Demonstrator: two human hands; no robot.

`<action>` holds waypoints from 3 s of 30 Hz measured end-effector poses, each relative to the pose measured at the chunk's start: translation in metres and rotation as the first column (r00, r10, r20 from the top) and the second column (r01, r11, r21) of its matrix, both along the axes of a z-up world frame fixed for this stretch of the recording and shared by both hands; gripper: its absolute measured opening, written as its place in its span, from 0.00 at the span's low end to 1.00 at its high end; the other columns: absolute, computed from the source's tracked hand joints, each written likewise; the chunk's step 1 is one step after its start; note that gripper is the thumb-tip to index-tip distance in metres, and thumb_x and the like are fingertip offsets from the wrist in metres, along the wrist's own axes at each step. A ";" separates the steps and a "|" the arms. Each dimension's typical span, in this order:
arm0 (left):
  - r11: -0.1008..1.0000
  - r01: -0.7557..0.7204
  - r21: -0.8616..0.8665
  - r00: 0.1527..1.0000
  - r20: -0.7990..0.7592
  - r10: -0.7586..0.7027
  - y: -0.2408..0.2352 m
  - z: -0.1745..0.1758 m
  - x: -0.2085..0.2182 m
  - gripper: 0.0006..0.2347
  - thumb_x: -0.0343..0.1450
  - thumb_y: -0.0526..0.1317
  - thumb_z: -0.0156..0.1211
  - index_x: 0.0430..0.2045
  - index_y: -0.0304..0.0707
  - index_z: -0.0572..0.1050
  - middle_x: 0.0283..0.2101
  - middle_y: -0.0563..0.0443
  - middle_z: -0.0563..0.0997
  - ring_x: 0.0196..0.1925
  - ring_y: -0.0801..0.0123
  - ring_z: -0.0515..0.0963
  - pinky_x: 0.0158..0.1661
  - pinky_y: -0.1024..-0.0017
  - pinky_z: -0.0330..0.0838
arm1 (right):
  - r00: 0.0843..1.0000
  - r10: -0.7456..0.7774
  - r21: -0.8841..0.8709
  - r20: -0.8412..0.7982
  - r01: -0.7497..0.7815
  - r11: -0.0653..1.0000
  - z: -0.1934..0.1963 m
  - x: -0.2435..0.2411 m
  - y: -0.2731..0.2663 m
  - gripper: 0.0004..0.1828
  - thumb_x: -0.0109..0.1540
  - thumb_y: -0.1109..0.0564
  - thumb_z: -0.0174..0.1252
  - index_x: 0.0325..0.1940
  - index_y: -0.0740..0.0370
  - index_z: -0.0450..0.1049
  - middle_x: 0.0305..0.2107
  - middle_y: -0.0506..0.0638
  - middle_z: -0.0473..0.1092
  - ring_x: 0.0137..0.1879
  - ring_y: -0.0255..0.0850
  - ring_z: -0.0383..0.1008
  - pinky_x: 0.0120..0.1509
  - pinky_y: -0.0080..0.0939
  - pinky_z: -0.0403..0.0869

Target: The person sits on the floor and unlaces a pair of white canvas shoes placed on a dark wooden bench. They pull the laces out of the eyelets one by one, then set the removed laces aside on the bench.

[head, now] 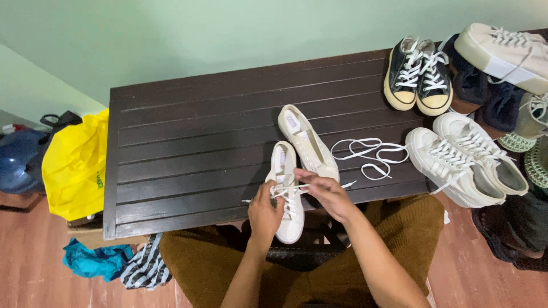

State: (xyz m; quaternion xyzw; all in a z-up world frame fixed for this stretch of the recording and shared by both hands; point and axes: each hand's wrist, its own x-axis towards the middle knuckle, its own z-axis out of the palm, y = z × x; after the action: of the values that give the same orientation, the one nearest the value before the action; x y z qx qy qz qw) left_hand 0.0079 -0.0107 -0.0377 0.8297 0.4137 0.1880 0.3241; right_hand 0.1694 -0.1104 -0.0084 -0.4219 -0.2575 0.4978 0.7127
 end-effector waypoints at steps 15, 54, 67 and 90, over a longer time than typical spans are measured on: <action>0.945 -0.322 -0.050 0.820 0.484 0.305 -0.033 -0.007 0.025 0.11 0.70 0.33 0.41 0.41 0.40 0.72 0.41 0.47 0.76 0.41 0.57 0.76 0.38 0.64 0.67 | 0.660 -0.705 0.000 0.259 0.730 0.684 0.025 0.118 -0.093 0.10 0.64 0.49 0.53 0.50 0.47 0.69 0.58 0.47 0.69 0.56 0.38 0.72 0.60 0.38 0.69; 0.930 0.367 -0.019 0.898 -0.253 -0.360 -0.068 0.093 -0.026 0.07 0.69 0.41 0.53 0.33 0.39 0.74 0.27 0.38 0.79 0.23 0.42 0.75 0.28 0.51 0.68 | 0.587 0.203 -0.411 0.783 0.245 0.878 -0.019 -0.076 -0.018 0.59 0.53 0.45 0.66 0.75 0.49 0.32 0.62 0.63 0.56 0.61 0.55 0.66 0.55 0.55 0.72; 0.876 0.481 0.036 0.820 0.334 -0.465 -0.060 0.179 -0.028 0.12 0.68 0.44 0.60 0.40 0.38 0.77 0.30 0.53 0.83 0.27 0.63 0.81 0.34 0.69 0.72 | 0.593 0.304 -0.529 0.745 0.250 0.811 -0.050 -0.078 -0.022 0.67 0.48 0.33 0.65 0.74 0.45 0.24 0.69 0.57 0.45 0.66 0.59 0.61 0.43 0.58 0.73; 0.660 0.728 -0.188 0.662 0.442 -0.605 -0.084 0.160 -0.012 0.19 0.68 0.27 0.45 0.54 0.39 0.70 0.32 0.56 0.82 0.35 0.58 0.83 0.42 0.63 0.74 | 0.509 -0.176 -0.207 0.843 0.607 0.767 -0.054 -0.061 -0.015 0.48 0.45 0.43 0.71 0.66 0.54 0.61 0.54 0.55 0.68 0.59 0.49 0.68 0.63 0.45 0.64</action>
State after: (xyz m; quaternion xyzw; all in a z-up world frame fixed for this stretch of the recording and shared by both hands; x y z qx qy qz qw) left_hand -0.0039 -0.0942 0.1226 0.8061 0.0380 0.1180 0.5787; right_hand 0.1083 -0.1258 -0.0626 -0.8051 -0.3031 0.1266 0.4939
